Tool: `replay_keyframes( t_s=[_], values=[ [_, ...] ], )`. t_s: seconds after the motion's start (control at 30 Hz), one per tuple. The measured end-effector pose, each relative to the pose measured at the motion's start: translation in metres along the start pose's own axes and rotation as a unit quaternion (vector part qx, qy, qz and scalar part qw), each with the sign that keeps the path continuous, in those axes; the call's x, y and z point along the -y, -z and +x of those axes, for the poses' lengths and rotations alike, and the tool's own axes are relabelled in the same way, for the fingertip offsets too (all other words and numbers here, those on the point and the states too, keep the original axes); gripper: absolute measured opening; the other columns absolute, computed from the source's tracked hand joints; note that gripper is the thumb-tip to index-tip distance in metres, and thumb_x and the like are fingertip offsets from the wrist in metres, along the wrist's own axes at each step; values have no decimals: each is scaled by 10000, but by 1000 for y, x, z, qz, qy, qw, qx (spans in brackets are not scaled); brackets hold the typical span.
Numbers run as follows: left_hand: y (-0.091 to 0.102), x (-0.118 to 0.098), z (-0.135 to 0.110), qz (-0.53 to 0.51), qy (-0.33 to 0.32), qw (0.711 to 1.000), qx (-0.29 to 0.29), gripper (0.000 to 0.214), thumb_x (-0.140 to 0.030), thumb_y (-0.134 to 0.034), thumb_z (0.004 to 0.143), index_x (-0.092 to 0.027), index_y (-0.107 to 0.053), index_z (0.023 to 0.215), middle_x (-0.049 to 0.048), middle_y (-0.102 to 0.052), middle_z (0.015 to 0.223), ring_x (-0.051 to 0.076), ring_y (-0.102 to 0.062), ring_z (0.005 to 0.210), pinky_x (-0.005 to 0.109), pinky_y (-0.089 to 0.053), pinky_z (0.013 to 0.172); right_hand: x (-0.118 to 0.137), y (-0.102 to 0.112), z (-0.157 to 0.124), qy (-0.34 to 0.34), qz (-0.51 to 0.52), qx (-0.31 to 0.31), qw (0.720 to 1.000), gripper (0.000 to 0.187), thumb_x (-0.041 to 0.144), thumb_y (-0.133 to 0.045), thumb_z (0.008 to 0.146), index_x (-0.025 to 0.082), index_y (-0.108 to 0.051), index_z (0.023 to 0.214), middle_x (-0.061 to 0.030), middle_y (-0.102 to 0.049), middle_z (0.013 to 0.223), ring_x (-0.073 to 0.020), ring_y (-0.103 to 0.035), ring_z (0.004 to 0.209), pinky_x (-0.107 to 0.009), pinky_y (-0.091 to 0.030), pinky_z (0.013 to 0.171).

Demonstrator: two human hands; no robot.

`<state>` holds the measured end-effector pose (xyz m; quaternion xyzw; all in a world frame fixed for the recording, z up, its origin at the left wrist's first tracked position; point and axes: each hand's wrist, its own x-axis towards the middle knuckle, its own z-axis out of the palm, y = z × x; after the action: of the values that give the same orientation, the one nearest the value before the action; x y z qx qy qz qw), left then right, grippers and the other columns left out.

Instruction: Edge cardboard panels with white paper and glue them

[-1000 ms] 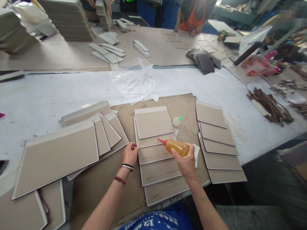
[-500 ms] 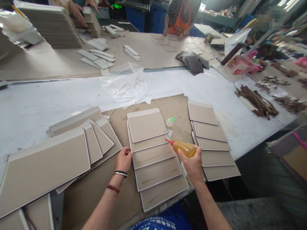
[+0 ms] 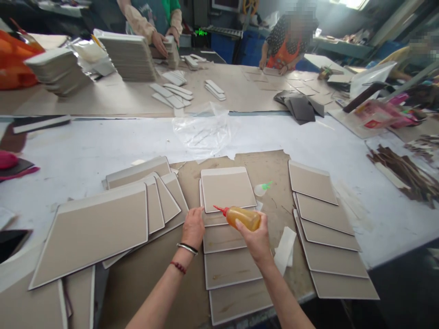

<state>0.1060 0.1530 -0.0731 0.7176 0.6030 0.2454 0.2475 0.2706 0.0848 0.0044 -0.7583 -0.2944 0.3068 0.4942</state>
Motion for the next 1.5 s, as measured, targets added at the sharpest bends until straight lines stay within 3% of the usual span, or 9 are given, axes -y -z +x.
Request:
replay_keyframes(
  t_s=[0.17,0.4,0.97,1.23,1.33,1.4,1.47,1.5],
  values=[
    [-4,5,4,17,-13,1000,13,353,-52,-366,767,-169,-621,981,69,-564,871,168,-533,841,300,-465,806,-1,-15,2,23,-42,17,999,490,370,-672,592,218,-392,965,-8,-555,871,-171,-582,773,-319,-484,723],
    [2,1,2,58,-14,997,53,369,-75,-356,787,-171,-624,1022,82,-580,919,180,-522,855,293,-463,775,-3,-13,2,54,-67,23,996,473,366,-657,610,222,-413,989,-8,-552,891,-172,-572,803,-317,-476,742],
    [-2,8,1,70,-51,996,30,369,-78,-359,764,-164,-644,983,94,-586,881,202,-520,808,321,-471,761,-12,56,28,41,-163,-138,976,514,425,-661,602,229,-403,1000,-21,-513,914,-185,-549,785,-329,-469,718],
    [-4,13,1,55,-70,996,26,362,-90,-360,761,-171,-641,975,95,-581,883,203,-520,811,337,-471,776,-11,71,33,37,-166,-192,967,527,434,-676,567,224,-421,977,-31,-515,912,-196,-546,792,-340,-477,721],
    [-4,11,3,55,-53,997,32,381,-65,-355,752,-188,-636,977,90,-574,887,198,-519,834,347,-463,796,-14,66,29,-10,-112,-192,975,569,432,-710,526,221,-442,981,-22,-554,874,-198,-572,750,-352,-493,705],
    [-1,5,1,52,-29,997,52,408,-31,-343,739,-181,-625,992,96,-570,905,199,-518,869,358,-451,822,-14,58,23,-77,-14,-164,983,612,424,-741,482,209,-467,985,-18,-596,835,-211,-600,724,-365,-511,679],
    [2,-3,-3,29,-14,995,96,441,-1,-320,731,-149,-596,1042,120,-564,959,205,-514,925,370,-434,855,-12,49,15,-143,118,-84,979,595,417,-750,471,191,-520,972,-40,-643,852,-240,-629,758,-378,-527,675],
    [4,-7,-5,30,-9,995,93,441,5,-326,727,-147,-592,1043,120,-568,967,196,-518,931,347,-438,853,-10,44,11,-169,178,-16,969,547,416,-737,496,181,-559,958,-61,-661,894,-257,-636,803,-381,-533,686]
  ],
)
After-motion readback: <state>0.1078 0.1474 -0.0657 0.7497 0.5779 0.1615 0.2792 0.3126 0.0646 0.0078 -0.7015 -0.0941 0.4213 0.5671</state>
